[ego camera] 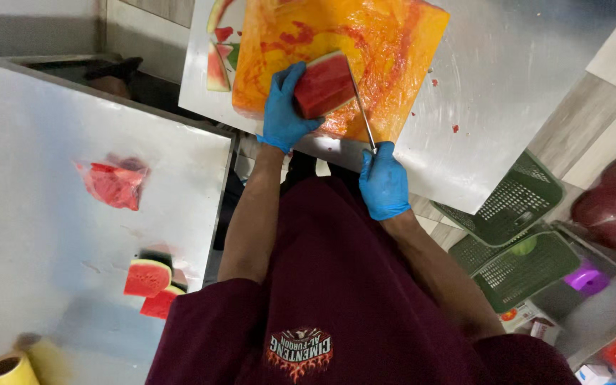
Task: The person cuts a watermelon into triangular slices on an orange cutting board using a knife. The slices are then placed into a metal bowl. The person wears blue gloves throughout the task.
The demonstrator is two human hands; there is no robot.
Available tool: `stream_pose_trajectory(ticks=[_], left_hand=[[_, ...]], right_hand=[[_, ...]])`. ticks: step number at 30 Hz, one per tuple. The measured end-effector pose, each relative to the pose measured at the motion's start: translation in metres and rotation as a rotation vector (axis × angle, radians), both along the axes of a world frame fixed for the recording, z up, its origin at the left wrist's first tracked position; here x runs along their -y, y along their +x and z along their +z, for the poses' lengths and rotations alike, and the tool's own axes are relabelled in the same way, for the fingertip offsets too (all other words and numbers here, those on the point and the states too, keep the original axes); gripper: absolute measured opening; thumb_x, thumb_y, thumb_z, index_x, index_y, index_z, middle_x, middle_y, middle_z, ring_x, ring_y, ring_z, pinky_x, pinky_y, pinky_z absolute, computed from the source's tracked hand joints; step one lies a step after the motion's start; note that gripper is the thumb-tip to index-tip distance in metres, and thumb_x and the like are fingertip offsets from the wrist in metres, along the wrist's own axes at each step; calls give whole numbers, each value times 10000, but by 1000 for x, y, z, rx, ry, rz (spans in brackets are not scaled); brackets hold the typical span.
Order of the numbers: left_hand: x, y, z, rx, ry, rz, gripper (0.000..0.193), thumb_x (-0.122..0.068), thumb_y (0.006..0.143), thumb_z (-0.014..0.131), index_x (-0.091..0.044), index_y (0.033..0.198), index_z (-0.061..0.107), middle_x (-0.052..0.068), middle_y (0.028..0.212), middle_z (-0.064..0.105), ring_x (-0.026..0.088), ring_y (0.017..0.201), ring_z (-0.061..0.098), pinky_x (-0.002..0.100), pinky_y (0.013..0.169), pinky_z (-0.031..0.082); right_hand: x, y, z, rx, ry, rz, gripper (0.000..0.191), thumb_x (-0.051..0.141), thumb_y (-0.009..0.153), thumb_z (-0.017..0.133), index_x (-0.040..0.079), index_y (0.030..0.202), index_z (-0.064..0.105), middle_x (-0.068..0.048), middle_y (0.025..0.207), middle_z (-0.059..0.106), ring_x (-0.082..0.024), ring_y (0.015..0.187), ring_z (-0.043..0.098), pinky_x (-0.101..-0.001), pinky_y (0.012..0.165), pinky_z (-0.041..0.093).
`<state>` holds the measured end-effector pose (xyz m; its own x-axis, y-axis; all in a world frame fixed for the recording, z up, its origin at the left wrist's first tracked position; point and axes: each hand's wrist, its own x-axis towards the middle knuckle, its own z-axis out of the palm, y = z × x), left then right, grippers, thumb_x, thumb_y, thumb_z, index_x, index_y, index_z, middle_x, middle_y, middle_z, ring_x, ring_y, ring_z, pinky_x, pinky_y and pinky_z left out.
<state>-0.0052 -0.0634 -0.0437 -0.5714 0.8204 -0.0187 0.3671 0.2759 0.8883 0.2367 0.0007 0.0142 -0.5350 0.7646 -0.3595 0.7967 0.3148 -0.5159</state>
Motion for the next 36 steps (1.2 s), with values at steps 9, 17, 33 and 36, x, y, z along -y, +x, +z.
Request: stream_pose_trajectory(ticks=[9,17,33,36], left_hand=[[1,-2,0,68,18,0,1101,-169,559,989,-140,1530,473,173,1449,469,376,1356,517,422,1149,491],[-2,0,4,87,12,25,1099,-143,538,997,-153,1515,492,160,1451,483,357,1341,535,409,1144,504],[-3,-1,3,66,29,31,1091,-135,540,997,-153,1511,499,166,1440,497,366,1340,540,418,1145,503],[-4,-1,3,70,9,26,1085,-135,541,994,-150,1506,498,173,1442,489,367,1336,538,416,1143,504]], right_hand=[[2,-9,5,5,106,85,239,177,1049,579,-8,1128,449,-299,806,676,-496,701,659,-588,582,493],[2,-11,10,-26,123,74,231,171,1045,579,-9,1118,454,-296,782,670,-492,681,658,-585,572,492],[1,-12,8,62,30,35,251,208,1052,566,-16,1120,475,-299,772,676,-487,698,673,-574,602,515],[0,-10,8,5,73,62,246,199,1051,562,-19,1124,473,-299,784,676,-487,697,670,-572,596,511]])
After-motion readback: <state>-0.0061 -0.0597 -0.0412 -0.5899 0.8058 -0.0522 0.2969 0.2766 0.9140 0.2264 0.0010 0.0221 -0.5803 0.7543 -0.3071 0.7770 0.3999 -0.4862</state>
